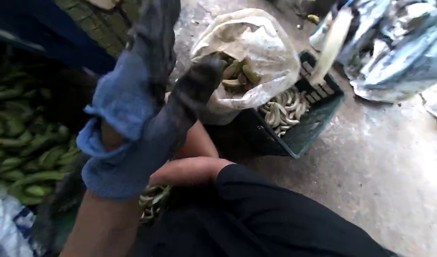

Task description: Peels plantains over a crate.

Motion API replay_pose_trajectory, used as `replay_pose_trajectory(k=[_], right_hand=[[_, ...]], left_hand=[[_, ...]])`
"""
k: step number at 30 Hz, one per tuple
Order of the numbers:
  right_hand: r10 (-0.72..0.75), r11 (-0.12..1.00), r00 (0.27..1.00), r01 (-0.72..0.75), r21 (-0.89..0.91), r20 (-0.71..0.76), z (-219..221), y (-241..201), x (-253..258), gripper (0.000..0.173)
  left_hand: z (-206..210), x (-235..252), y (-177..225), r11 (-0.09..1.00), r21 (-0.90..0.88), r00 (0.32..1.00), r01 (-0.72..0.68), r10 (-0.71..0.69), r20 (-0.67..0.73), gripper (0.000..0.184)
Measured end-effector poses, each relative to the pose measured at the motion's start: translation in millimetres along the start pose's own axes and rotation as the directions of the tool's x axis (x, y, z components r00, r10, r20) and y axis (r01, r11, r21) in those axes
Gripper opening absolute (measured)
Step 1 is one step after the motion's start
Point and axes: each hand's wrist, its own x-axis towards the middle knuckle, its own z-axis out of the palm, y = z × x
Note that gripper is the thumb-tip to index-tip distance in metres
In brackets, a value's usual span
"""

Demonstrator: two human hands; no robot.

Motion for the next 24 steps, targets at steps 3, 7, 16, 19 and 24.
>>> replay_pose_trajectory(k=[3, 7, 16, 19, 24], right_hand=[[0.042, 0.995, 0.997, -0.047, 0.089, 0.059, 29.0, 11.3, 18.0, 0.035], [0.159, 0.984, 0.971, -0.142, -0.106, 0.177, 54.2, 1.5, 60.4, 0.045], [0.327, 0.887, 0.897, -0.184, -0.422, 0.296, 71.1, -38.0, 89.4, 0.05], [0.391, 0.84, 0.856, -0.182, -0.512, 0.337, 81.2, -32.1, 108.7, 0.052], [0.398, 0.84, 0.846, -0.182, -0.511, 0.354, 86.4, -27.9, 128.0, 0.053]], left_hand=[[-48.7, -89.1, -40.5, 0.976, 0.15, 0.974, 0.16, -0.13, -0.188, 0.056], [-101.6, -252.0, -73.3, 0.806, 0.072, 0.586, 0.587, -0.362, -0.725, 0.036], [-193.1, -509.5, -24.2, 0.684, -0.338, -0.361, 0.646, -0.116, -0.925, 0.043], [-233.9, -558.5, -39.4, 0.423, -0.445, -0.445, 0.789, -0.105, -0.889, 0.045], [-325.3, -612.6, -58.9, -0.016, -0.57, -0.57, 0.821, -0.047, -0.82, 0.06]])
